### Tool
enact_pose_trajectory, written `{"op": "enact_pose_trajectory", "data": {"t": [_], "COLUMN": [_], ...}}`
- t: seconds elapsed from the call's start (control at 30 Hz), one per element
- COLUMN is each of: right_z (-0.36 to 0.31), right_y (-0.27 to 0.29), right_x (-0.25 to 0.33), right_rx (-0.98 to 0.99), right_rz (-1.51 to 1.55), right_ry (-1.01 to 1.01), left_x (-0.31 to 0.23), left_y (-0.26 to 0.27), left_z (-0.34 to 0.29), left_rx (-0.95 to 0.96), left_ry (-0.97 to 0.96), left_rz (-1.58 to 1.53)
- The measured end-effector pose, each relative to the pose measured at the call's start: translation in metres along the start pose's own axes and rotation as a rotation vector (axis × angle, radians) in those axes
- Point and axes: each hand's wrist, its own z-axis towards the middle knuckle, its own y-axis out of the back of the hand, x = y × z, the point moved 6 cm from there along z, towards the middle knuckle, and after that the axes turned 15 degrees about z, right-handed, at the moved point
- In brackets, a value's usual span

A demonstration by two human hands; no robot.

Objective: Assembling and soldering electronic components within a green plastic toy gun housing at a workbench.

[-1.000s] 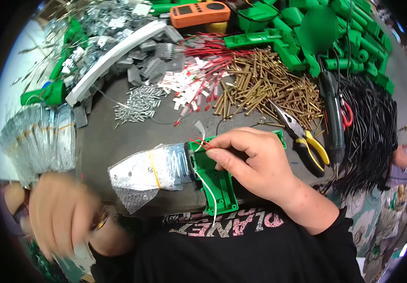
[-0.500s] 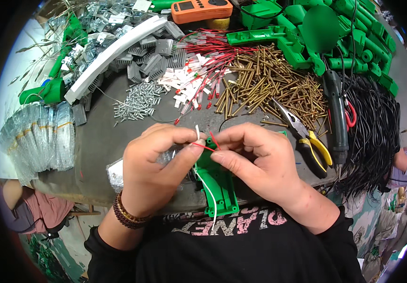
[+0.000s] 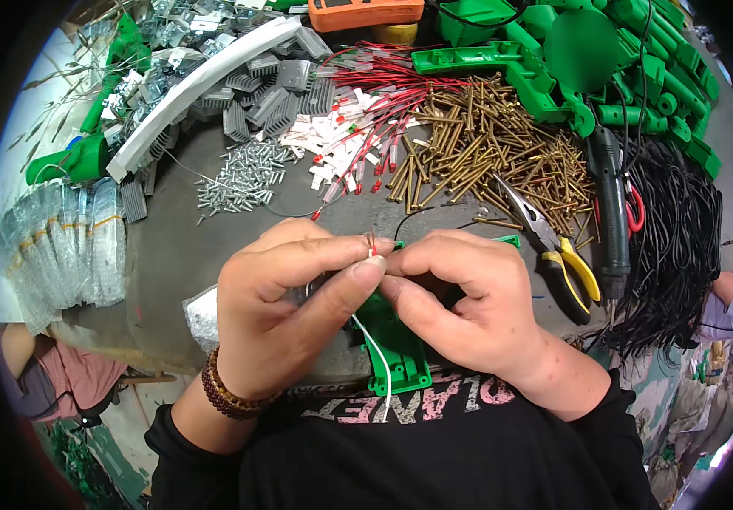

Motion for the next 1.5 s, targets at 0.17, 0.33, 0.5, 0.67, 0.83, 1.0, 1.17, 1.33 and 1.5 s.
{"op": "enact_pose_trajectory", "data": {"t": [0.17,0.33,0.5,0.67,0.83,1.0,1.17,1.33,1.5], "right_z": [-0.001,-0.002,-0.002,0.0,0.004,0.0,0.006,0.003,0.002], "right_y": [-0.003,-0.003,-0.003,0.0,0.005,-0.003,0.005,0.0,0.001], "right_x": [-0.001,-0.001,-0.004,0.024,0.049,0.05,0.042,0.048,0.041], "right_rx": [0.0,-0.01,-0.022,0.044,0.215,0.358,0.293,0.332,0.321], "right_rz": [0.014,0.004,0.031,-0.204,-0.721,-0.833,-0.612,-0.599,-0.562], "right_ry": [0.002,0.042,0.049,0.275,0.585,0.656,0.41,0.35,0.2], "left_x": [0.002,-0.002,0.004,0.002,-0.015,-0.036,-0.055,-0.028,-0.031], "left_y": [0.001,-0.001,-0.003,0.006,0.007,0.004,-0.003,-0.009,-0.015], "left_z": [-0.001,-0.001,-0.001,0.001,0.016,0.02,0.007,0.03,0.028], "left_rx": [0.009,0.087,0.017,0.043,0.405,0.349,0.072,0.473,0.42], "left_ry": [0.011,0.082,0.01,0.067,-0.094,-0.345,-0.489,-0.333,-0.451], "left_rz": [-0.002,-0.012,-0.007,0.021,0.219,0.533,0.906,0.341,0.486]}}
